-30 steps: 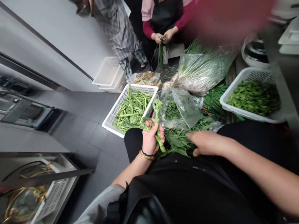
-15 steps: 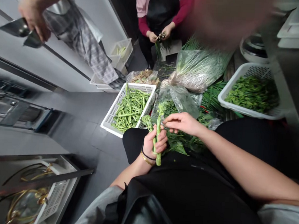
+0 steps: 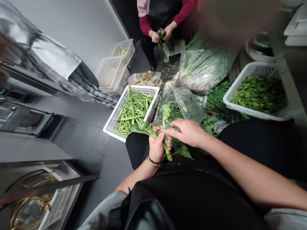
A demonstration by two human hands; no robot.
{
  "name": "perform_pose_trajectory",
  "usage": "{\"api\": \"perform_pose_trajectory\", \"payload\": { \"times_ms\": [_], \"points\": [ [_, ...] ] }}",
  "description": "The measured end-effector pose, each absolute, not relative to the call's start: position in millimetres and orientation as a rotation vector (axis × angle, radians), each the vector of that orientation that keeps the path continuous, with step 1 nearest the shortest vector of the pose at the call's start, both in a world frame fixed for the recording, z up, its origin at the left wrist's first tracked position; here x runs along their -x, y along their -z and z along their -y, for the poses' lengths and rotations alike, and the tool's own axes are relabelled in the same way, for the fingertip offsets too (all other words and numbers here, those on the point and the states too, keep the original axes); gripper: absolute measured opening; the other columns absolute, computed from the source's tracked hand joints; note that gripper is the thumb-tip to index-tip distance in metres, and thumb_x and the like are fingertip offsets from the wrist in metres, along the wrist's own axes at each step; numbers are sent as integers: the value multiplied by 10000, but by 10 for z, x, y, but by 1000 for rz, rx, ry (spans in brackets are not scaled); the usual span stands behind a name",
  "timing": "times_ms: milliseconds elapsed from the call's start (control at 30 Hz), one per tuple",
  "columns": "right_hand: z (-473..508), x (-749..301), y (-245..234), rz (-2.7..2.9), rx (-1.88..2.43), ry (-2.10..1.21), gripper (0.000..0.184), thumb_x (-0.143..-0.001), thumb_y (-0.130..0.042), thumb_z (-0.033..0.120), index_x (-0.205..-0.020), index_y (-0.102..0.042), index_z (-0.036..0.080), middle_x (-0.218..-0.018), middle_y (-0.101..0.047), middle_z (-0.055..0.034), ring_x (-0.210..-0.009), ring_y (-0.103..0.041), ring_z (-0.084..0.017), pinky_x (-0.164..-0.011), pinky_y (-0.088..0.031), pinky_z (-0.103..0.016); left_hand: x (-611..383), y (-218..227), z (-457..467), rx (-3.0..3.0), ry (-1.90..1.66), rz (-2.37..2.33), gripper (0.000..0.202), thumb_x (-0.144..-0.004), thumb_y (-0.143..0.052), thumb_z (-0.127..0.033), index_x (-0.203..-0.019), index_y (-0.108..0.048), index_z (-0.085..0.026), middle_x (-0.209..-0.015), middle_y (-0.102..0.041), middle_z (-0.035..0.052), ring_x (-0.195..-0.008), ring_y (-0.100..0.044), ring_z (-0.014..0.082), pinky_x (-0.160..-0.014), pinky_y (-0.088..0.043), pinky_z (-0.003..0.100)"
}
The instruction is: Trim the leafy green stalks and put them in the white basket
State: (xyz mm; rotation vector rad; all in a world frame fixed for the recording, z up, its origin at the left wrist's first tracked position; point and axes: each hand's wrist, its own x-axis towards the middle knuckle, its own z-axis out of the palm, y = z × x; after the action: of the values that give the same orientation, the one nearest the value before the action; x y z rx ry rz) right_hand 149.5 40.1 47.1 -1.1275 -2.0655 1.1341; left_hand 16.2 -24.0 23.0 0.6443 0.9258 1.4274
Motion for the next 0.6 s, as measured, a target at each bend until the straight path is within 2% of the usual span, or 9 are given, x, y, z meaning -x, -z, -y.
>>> {"api": "perform_pose_trajectory", "payload": {
  "times_ms": [100, 233, 333, 433, 533, 600],
  "points": [
    [-515, -1505, -461, 1682, 1166, -1385, 416, -791, -528, 584, -696, -559, 180, -650, -593, -11, -524, -521, -118, -488, -376, -237, -160, -205, 268, -721, -1386, -987, 307, -780, -642, -403, -841, -421, -199, -577, -569, -43, -350, -445, 64, -325, -326, 180],
    [-487, -1329, -397, 1354, 1035, -1577, 414, -796, -546, 553, -621, -503, 180, -506, -501, 30, -400, -425, -81, -411, -334, -221, -190, -275, 303, -654, -1360, -955, 295, -783, -637, -402, -839, -424, -205, -561, -553, -49, -331, -418, 62, -316, -308, 175],
    [-371, -1268, -309, 1524, 1001, -1480, 376, -833, -520, 500, -653, -558, 172, -505, -515, 24, -443, -446, -91, -452, -356, -224, -154, -365, 284, -467, -1258, -839, 304, -774, -639, -396, -812, -404, -207, -568, -523, -55, -320, -354, 43, -295, -246, 154],
    [-358, -1417, -146, 1934, 1039, -1221, 365, -852, -498, 463, -645, -589, 177, -542, -539, 6, -513, -485, -114, -526, -380, -242, 143, -467, 109, -364, -1230, -873, 285, -766, -638, -386, -807, -443, -181, -569, -487, -53, -344, -339, 26, -304, -227, 137],
    [-457, -1756, 90, 2307, 1106, -938, 368, -880, -427, 419, -677, -628, 187, -684, -624, -47, -660, -579, -168, -645, -419, -279, 788, -620, -264, -480, -1415, -1209, 256, -755, -630, -362, -824, -481, -165, -573, -518, -42, -379, -431, 48, -355, -330, 158],
    [-522, -1986, 236, 2493, 1208, -888, 313, -852, -458, 423, -839, -677, 200, -826, -671, -76, -729, -616, -199, -668, -431, -297, 1278, -763, -532, -722, -1498, -1553, 233, -746, -628, -326, -854, -516, -152, -600, -575, -14, -482, -553, 88, -463, -439, 193]
  ]
}}
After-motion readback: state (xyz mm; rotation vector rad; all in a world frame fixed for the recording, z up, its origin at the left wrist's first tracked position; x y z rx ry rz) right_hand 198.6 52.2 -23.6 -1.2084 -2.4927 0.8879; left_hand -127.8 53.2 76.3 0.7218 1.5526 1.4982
